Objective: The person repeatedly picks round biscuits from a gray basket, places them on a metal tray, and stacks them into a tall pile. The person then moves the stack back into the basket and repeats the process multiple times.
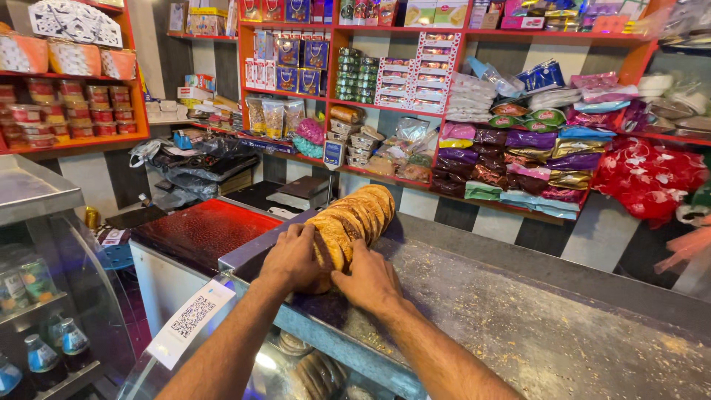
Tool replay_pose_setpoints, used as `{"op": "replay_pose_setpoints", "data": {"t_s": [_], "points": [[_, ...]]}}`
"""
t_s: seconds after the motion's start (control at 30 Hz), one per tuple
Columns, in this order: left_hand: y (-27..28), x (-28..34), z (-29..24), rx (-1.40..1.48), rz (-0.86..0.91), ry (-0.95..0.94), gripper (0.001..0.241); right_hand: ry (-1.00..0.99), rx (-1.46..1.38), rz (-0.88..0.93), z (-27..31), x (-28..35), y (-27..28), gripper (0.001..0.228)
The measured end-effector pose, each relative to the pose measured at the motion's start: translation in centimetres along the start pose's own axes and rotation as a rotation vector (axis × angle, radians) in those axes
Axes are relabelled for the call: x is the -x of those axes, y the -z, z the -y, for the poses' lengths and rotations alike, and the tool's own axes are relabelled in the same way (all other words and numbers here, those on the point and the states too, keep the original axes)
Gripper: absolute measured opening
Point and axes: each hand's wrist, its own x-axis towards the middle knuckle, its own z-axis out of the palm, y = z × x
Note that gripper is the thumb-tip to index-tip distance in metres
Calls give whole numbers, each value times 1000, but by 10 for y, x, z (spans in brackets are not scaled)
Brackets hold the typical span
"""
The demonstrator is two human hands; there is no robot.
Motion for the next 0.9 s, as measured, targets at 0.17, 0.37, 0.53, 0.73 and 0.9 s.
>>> {"op": "replay_pose_setpoints", "data": {"t_s": [0.17, 0.37, 0.53, 0.73, 0.9], "points": [[9, 4, -3, 49, -22, 43, 89, -36, -6, -19, -1, -5, -3, 61], [3, -7, 7, 16, -25, 71, 94, -59, -1, -11, 2, -8, -6, 60], [12, 2, 1, 19, -35, 69, 93, -28, -38, -16, 5, -1, -2, 57], [11, 6, 2, 159, -29, 41, 92, -8, -158, -33, 12, 11, 2, 54], [-2, -1, 4, 172, -52, -103, 60, -15, -115, -56, 5, 23, 17, 52]]}}
